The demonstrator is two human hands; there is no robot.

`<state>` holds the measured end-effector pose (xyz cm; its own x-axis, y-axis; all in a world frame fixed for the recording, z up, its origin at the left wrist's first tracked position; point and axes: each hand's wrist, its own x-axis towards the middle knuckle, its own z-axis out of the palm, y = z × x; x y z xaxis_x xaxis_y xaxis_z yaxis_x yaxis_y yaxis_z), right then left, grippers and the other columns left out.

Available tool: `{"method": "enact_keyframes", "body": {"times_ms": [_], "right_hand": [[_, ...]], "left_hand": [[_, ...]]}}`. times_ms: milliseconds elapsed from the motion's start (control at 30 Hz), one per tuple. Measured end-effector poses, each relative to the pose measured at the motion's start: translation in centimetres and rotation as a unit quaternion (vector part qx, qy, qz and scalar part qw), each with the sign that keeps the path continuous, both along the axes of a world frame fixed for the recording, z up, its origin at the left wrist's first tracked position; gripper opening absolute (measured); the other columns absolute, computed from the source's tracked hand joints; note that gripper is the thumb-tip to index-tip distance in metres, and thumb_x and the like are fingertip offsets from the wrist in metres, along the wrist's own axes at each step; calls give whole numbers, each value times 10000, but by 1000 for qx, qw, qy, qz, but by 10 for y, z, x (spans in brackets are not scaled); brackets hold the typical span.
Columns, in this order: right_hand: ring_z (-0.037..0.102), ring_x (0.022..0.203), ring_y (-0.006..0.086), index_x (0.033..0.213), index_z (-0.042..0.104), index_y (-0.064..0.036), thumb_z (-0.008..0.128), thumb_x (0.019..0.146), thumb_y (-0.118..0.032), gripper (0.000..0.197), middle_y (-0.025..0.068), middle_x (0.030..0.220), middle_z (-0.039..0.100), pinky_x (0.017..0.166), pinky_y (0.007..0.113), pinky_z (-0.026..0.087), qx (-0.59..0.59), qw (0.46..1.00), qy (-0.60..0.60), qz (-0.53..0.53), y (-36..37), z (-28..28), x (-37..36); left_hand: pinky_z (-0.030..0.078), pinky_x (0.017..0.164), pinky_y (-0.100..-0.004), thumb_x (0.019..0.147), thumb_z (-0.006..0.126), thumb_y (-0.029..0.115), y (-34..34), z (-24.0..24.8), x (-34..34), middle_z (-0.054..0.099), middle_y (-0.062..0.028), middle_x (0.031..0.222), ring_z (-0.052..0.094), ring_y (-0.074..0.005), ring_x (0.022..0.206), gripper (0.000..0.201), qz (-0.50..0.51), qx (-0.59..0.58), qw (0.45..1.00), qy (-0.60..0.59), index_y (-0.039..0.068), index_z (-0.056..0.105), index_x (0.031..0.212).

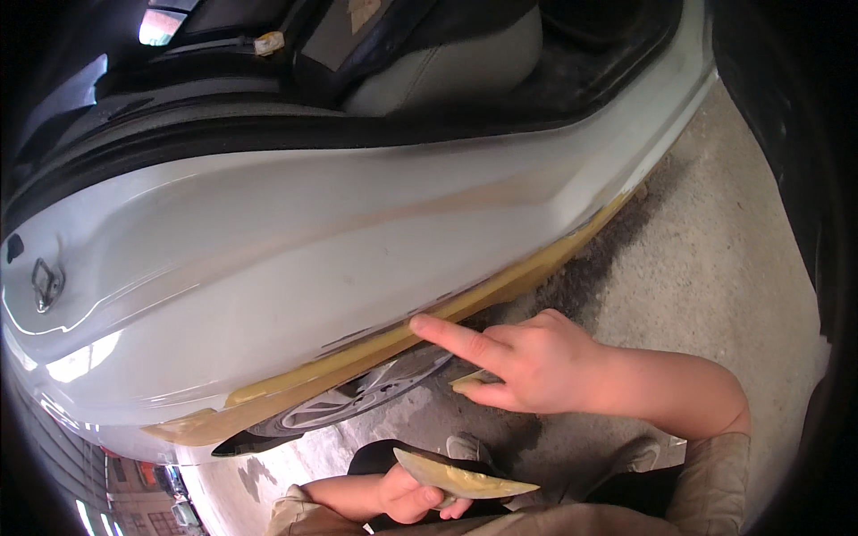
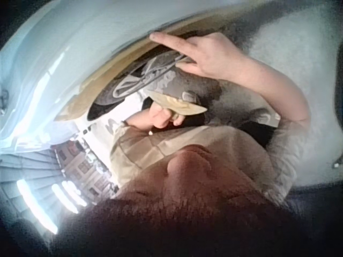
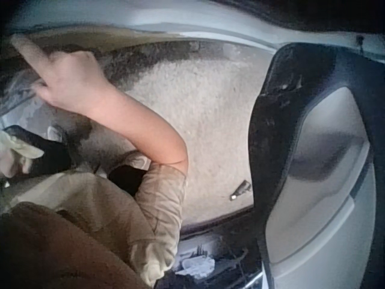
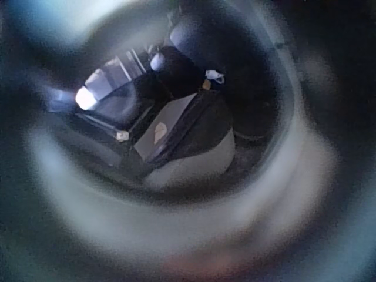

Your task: The person applies a beige body filler to the lower side panel of a white car using a putty knife, smoothing the material along the edge. The person repeatedly spreads and levels the filler along the panel's lower trim area.

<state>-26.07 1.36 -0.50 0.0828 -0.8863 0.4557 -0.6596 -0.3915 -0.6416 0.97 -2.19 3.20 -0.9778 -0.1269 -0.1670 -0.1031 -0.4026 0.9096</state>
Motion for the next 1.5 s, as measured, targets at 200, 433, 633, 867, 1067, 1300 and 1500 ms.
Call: {"method": "enact_keyframes", "body": {"times_ms": [200,433,633,867,1067,1300,1500], "right_hand": [[569,428,179,1629,386,-280,676,783,-119,909,11,552,494,433,345,530,-51,995,78,-23,-7,12,0],[543,420,150,1632,382,-306,601,822,-96,865,-1,542,468,428,315,514,-96,986,130,-40,-15,14,-1],[540,427,141,1636,371,-309,603,840,-109,852,4,562,488,435,308,513,-123,984,127,-20,-20,20,-2],[476,426,107,1574,487,-325,618,816,-152,788,-34,591,366,426,261,485,-181,970,163,5,-6,24,6],[636,537,182,1590,422,-159,837,810,-270,891,9,687,616,511,299,551,-55,988,-109,92,28,0,-20],[769,769,262,1629,345,-141,890,810,-228,988,100,987,767,666,339,618,-18,940,-262,218,68,-11,-22],[775,795,270,1616,372,-118,899,807,-188,968,108,1060,769,697,338,628,-27,921,-296,252,67,-9,-15]], "left_hand": [[443,517,-329,1102,441,463,-1,0,5,642,-131,735,578,-214,572,577,-6,-8,1000,-12,-87,604,1043],[439,513,-326,1106,429,426,-2,-2,5,642,-128,738,572,-208,567,556,-12,-20,1000,-2,-100,601,1049],[464,514,-340,1113,411,366,4,-6,0,641,-131,728,576,-218,557,481,-14,-24,999,28,-65,605,1028],[495,531,-364,1111,419,327,5,-11,-17,643,-128,732,589,-224,559,431,-36,-77,991,101,-57,600,1036],[462,556,-333,1098,450,426,14,-10,-14,631,-120,735,574,-198,574,540,1,5,1000,25,-90,608,1116],[453,574,-260,1143,342,416,7,-15,-13,590,-78,852,535,-122,651,554,-37,142,989,-22,-44,450,1431],[452,563,-262,1152,314,404,3,-16,-18,586,-68,825,540,-118,630,524,-76,198,977,-7,-22,472,1414]]}}
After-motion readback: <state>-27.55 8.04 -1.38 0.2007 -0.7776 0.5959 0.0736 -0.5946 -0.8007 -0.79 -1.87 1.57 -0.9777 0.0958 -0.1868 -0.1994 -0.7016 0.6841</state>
